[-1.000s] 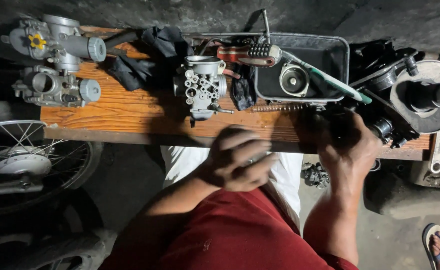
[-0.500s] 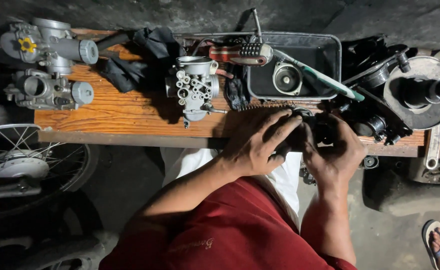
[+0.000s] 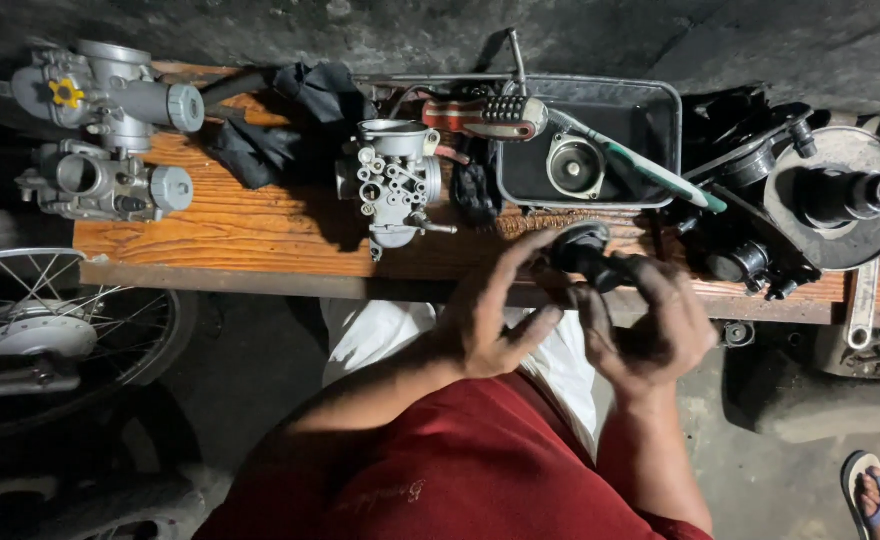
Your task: Disassembling and cleaning motorcycle engine components using a screwdriver and a cloth on a low workbench.
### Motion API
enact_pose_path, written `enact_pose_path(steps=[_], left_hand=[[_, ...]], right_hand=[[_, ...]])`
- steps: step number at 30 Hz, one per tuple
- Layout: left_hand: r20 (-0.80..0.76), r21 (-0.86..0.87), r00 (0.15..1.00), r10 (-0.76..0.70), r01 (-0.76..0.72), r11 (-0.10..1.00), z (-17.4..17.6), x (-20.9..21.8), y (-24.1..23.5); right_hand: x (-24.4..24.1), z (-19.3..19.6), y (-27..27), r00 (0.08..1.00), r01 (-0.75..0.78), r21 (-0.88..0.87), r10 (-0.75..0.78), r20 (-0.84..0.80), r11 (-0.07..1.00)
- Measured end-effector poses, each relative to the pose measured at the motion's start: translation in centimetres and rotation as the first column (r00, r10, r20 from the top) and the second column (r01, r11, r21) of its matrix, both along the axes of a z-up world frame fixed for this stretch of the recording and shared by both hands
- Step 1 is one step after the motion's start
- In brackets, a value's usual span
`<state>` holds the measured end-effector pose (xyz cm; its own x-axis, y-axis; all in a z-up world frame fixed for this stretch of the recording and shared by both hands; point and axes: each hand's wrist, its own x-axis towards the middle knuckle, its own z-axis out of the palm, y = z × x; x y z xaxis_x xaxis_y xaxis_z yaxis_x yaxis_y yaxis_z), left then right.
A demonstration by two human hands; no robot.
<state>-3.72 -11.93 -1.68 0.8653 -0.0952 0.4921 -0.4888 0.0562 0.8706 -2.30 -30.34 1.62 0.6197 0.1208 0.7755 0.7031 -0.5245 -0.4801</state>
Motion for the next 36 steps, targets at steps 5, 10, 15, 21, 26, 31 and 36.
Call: enact_pose_path(steps=[5, 10, 15, 21, 26, 31, 36], left_hand=[[-0.306, -0.334, 0.951, 0.047, -0.154, 0.930, 0.6, -1.7, -0.3], [-0.544, -0.273, 0.836, 0.075, -0.261, 0.926, 1.0, -2.9, 2.5], [-0.707, -0.212, 0.704, 0.066, -0.300, 0.930, 4.1, -3.2, 3.6], [-0.570, -0.412, 0.817, 0.086, -0.375, 0.830, 3.2, -3.8, 4.2], [-0.419, -0.469, 0.908, 0.021, -0.236, 0.851, 6.5, -3.7, 6.3], [-0.234, -0.504, 0.970, 0.069, -0.181, 0.844, 5.8, -3.9, 6.4], [-0.195, -0.571, 0.980, 0.036, -0.144, 0.808, 6.5, -4.3, 8.1]], right_hand=[[-0.1, 0.2, 3.3, 0.997, -0.037, -0.027, 0.039, 0.068, 0.999], [0.3, 1.7, 6.3, 0.973, -0.138, -0.018, 0.139, 0.182, 0.990], [0.5, 2.1, 7.9, 0.950, -0.186, -0.022, 0.185, 0.250, 0.982], [0.6, 3.1, 8.2, 0.911, -0.355, -0.090, 0.366, 0.189, 0.930], [3.4, 4.3, 7.4, 0.904, -0.415, 0.008, 0.412, 0.112, 0.910], [7.7, 7.7, 10.5, 0.954, -0.301, -0.058, 0.301, -0.019, 0.952], [11.1, 12.7, 16.6, 0.809, -0.315, -0.361, 0.050, -0.586, 0.878]])
